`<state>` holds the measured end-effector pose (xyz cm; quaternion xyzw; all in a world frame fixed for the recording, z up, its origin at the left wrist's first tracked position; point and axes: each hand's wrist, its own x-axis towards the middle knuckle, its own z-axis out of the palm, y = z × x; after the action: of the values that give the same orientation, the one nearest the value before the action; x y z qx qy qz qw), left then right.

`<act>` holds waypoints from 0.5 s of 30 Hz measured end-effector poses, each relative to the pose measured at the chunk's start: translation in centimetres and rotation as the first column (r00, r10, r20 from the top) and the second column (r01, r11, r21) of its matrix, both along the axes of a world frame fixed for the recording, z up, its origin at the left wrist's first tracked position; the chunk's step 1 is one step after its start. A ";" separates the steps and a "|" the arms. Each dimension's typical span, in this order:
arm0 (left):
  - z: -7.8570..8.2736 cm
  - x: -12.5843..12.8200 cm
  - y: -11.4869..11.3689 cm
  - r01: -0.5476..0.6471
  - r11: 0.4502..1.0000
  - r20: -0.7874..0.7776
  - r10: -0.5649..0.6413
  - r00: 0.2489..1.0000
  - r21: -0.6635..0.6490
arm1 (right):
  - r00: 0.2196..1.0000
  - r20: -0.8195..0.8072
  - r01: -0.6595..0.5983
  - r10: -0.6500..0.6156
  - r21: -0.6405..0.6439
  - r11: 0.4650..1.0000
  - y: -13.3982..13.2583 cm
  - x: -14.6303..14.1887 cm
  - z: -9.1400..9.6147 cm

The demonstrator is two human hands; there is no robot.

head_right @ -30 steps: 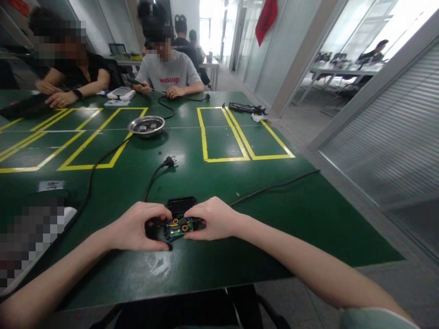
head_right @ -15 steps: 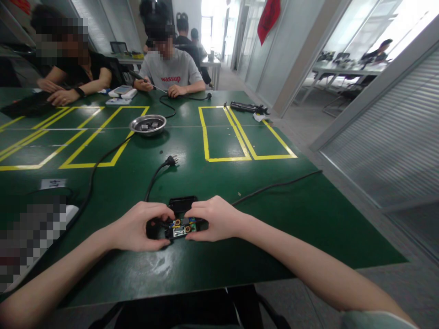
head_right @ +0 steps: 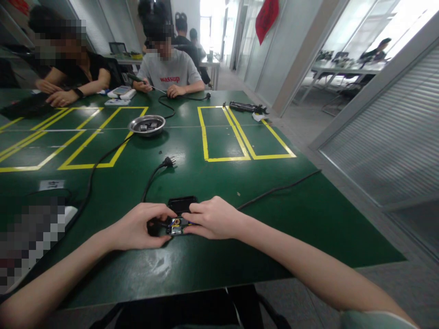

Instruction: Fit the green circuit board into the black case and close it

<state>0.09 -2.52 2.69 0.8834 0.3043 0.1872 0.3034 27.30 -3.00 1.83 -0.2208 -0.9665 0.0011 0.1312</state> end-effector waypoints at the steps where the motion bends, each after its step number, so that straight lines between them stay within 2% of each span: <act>1: 0.0 0.0 0.0 -0.004 1.000 0.002 0.004 1.000 -0.004 | 1.000 -0.004 0.009 -0.009 0.005 1.000 0.0 -0.1 -0.1; 8: 0.2 0.0 -0.1 0.007 1.000 -0.004 -0.007 1.000 -0.008 | 0.999 -0.043 0.026 -0.029 -0.062 0.998 -0.1 0.1 -0.2; 11: 0.3 -0.1 -0.1 0.015 0.999 0.000 -0.015 1.000 0.038 | 0.989 -0.147 -0.001 -0.025 -0.172 0.985 0.3 0.5 -0.3; 15: 0.6 -0.2 0.1 0.053 0.995 0.032 -0.056 0.998 0.084 | 0.953 -0.299 -0.061 -0.047 -0.340 0.938 0.9 0.8 -0.4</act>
<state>-0.14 -2.40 3.28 0.8998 0.2666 0.2065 0.2767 28.05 -2.10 1.45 -0.2340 -0.9203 0.2051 0.2370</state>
